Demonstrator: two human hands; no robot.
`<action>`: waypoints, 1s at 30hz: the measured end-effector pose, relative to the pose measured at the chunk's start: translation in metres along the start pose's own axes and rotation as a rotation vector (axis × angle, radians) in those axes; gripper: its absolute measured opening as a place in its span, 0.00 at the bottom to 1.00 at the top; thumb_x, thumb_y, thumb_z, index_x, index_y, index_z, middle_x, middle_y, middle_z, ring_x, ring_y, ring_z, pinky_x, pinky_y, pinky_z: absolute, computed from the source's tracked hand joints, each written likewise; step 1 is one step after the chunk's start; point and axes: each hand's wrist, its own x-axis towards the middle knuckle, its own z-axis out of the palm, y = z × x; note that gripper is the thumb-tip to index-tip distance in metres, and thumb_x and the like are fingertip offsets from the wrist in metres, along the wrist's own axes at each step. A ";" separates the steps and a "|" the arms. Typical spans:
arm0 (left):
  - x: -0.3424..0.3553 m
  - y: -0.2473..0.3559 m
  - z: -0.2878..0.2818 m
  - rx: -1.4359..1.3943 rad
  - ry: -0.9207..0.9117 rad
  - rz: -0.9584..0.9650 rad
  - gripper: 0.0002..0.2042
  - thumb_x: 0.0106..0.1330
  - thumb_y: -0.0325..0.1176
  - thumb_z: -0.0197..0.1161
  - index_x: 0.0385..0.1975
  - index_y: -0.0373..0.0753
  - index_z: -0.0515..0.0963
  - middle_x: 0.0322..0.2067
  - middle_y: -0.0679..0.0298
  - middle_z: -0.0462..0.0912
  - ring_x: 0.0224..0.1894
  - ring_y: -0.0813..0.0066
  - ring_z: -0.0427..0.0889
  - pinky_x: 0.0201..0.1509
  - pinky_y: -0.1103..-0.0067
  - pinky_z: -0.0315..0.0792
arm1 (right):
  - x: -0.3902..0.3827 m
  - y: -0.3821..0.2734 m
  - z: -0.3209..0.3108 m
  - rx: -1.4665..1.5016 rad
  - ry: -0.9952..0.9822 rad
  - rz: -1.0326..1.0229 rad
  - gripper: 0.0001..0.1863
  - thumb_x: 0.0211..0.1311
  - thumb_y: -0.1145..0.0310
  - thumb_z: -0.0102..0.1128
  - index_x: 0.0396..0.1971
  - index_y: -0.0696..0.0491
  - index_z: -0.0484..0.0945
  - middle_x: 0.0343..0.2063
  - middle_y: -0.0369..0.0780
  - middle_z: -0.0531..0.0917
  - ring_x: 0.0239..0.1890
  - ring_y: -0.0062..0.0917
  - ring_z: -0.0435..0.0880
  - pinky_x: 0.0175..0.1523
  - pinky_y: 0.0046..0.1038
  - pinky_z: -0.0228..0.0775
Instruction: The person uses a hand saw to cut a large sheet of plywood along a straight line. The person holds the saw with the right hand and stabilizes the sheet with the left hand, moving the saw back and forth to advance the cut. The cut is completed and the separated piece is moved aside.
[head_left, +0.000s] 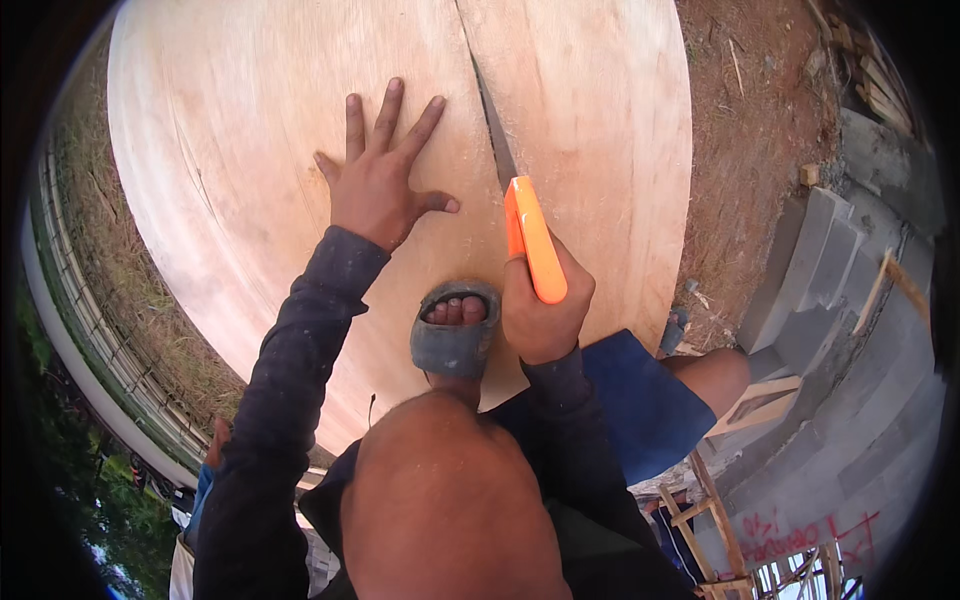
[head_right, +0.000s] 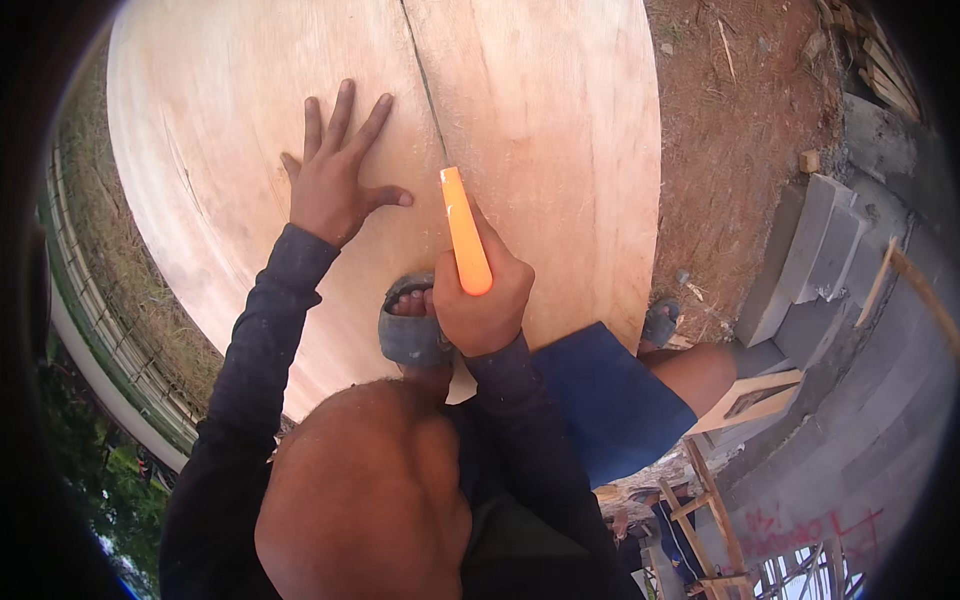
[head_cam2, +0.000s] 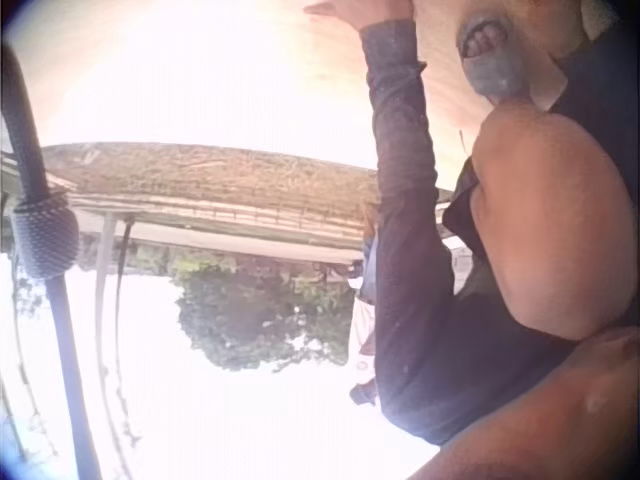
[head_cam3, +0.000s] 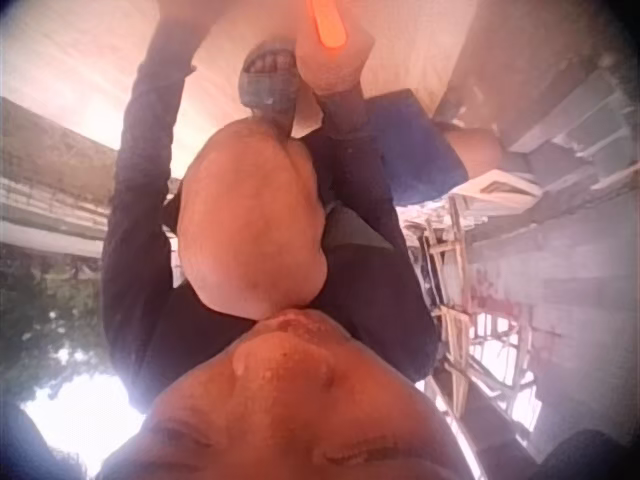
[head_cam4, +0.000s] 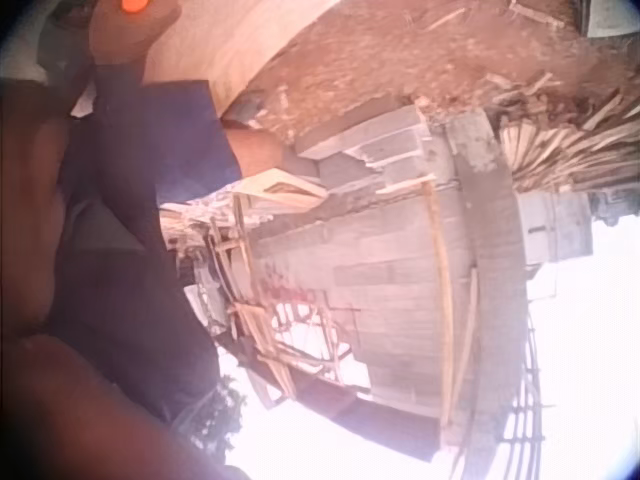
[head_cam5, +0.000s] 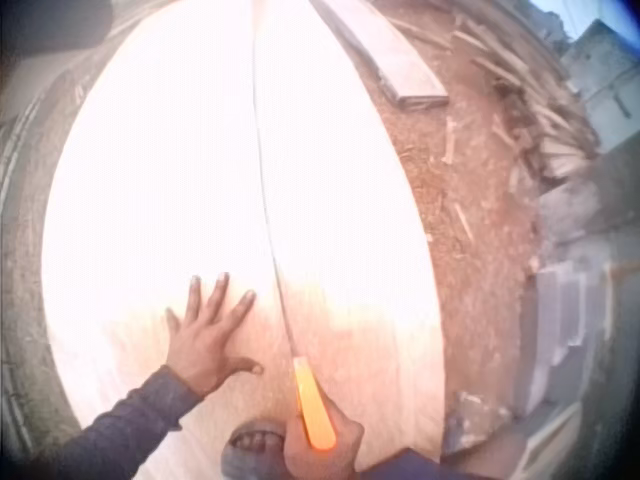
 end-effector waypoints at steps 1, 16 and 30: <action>0.001 -0.001 0.000 -0.005 0.008 0.000 0.57 0.35 0.60 0.78 0.73 0.71 0.57 0.78 0.69 0.45 0.78 0.42 0.40 0.59 0.23 0.52 | 0.002 0.000 0.002 0.010 0.009 -0.006 0.30 0.49 0.84 0.52 0.58 0.66 0.76 0.38 0.51 0.87 0.31 0.31 0.90 0.36 0.25 0.79; 0.005 -0.005 0.005 0.059 0.044 0.000 0.58 0.33 0.61 0.78 0.73 0.71 0.56 0.78 0.69 0.45 0.78 0.43 0.41 0.61 0.24 0.52 | -0.013 0.019 0.003 0.075 -0.018 -0.052 0.28 0.54 0.83 0.55 0.59 0.66 0.75 0.40 0.51 0.88 0.36 0.28 0.91 0.39 0.24 0.80; 0.012 -0.002 0.005 0.052 0.060 0.019 0.57 0.35 0.62 0.77 0.74 0.70 0.56 0.78 0.67 0.45 0.78 0.42 0.40 0.61 0.24 0.51 | 0.006 0.008 0.016 0.174 0.092 -0.093 0.29 0.51 0.83 0.53 0.59 0.65 0.76 0.23 0.43 0.81 0.20 0.21 0.76 0.30 0.25 0.73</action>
